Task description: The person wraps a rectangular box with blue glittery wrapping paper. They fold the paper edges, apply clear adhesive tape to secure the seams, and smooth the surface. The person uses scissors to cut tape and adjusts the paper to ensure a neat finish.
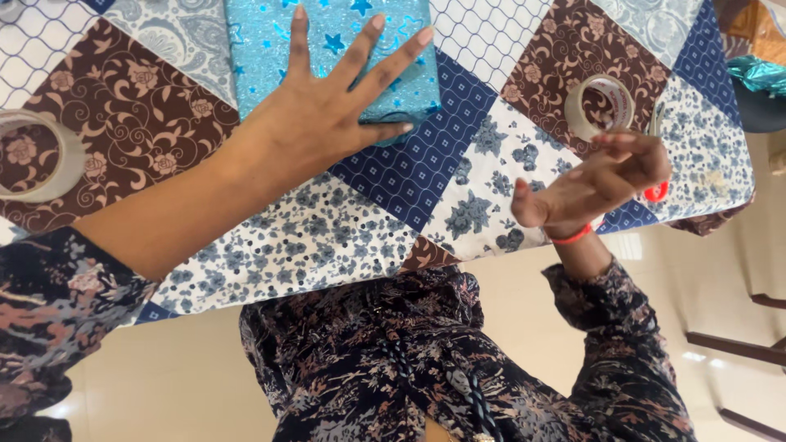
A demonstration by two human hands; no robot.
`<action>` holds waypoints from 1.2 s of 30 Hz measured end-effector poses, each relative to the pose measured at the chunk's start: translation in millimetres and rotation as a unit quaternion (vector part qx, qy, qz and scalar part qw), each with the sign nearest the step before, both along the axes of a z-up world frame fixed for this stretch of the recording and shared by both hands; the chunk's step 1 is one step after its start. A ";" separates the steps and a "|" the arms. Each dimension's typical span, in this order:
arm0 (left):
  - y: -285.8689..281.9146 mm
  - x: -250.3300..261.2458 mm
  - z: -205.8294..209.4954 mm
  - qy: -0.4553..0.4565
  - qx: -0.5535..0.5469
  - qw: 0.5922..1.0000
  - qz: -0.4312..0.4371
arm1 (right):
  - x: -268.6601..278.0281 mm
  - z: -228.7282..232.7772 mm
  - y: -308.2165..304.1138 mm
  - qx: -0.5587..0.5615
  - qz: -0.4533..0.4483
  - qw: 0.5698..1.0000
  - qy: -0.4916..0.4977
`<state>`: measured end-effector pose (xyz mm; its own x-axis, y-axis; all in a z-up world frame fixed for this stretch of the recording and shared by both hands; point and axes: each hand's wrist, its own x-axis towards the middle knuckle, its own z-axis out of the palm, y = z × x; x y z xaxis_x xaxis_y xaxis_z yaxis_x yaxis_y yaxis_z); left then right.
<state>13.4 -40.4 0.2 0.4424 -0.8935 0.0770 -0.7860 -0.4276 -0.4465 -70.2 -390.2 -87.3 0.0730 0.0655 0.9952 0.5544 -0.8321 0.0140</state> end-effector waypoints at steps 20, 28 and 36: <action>-5.3 -3.3 7.6 -0.032 0.001 0.999 -0.001 | 24.0 9.7 97.7 -0.051 0.289 0.840 0.457; -4.7 -2.9 1.7 -0.045 -0.011 0.999 0.004 | 24.2 0.3 106.7 0.083 0.223 0.837 0.493; -3.4 -0.9 -2.1 -0.042 -0.016 0.999 -0.003 | 18.5 -2.3 127.0 0.125 0.181 0.848 0.483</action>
<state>12.4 -43.8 -2.0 0.4273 -0.8928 0.1425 -0.7489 -0.4378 -0.4975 -51.7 -263.2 -89.7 0.8815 0.0540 0.4691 0.4270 -0.5153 -0.7431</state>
